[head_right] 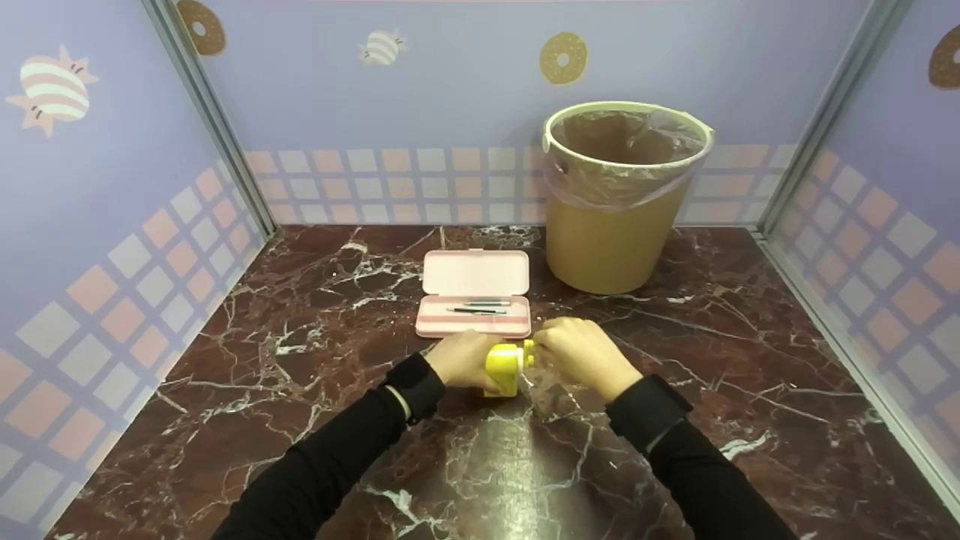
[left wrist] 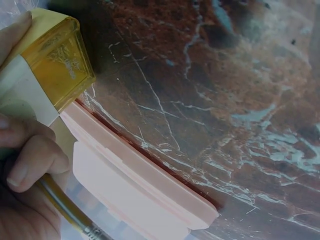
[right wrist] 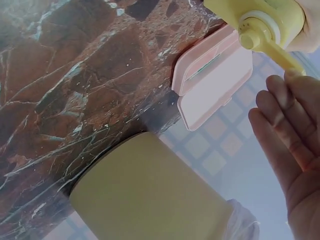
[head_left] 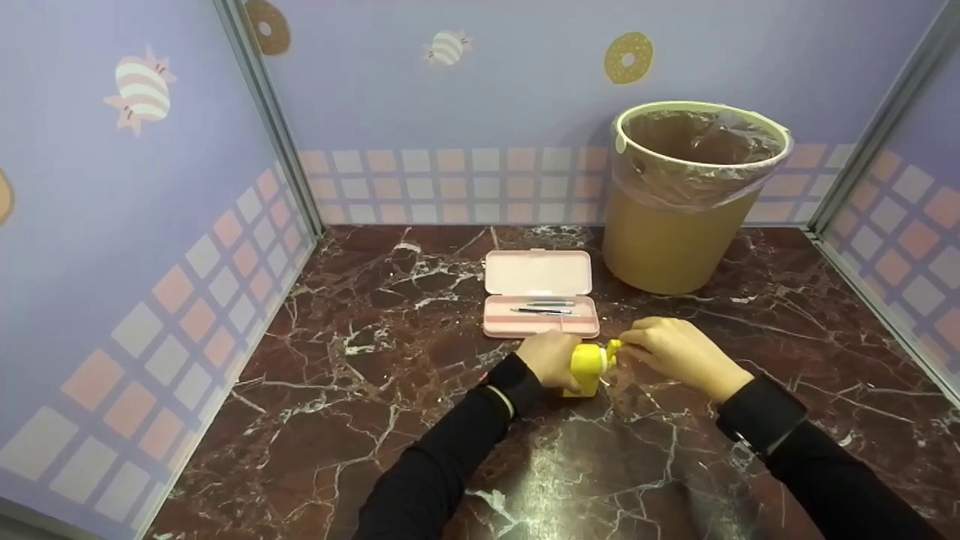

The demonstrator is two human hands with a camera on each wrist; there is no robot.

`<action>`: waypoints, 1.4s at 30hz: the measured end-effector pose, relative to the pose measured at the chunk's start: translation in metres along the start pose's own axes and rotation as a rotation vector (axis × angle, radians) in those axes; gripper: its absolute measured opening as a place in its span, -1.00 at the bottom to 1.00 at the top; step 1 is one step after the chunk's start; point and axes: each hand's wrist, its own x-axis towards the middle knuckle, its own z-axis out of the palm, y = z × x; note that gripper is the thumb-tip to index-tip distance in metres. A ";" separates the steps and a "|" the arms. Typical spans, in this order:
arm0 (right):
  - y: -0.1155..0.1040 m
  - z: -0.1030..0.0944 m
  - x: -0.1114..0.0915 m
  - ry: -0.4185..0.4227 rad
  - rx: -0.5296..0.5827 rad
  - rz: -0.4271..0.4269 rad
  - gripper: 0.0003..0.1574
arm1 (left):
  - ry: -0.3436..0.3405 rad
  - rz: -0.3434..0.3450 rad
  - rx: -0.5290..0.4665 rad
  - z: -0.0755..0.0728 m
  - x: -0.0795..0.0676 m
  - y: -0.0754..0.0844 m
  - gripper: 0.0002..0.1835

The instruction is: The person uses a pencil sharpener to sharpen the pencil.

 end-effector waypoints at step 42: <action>0.026 0.061 0.013 -0.075 0.094 0.052 -0.80 | 0.054 0.025 0.048 0.002 -0.003 0.003 -0.46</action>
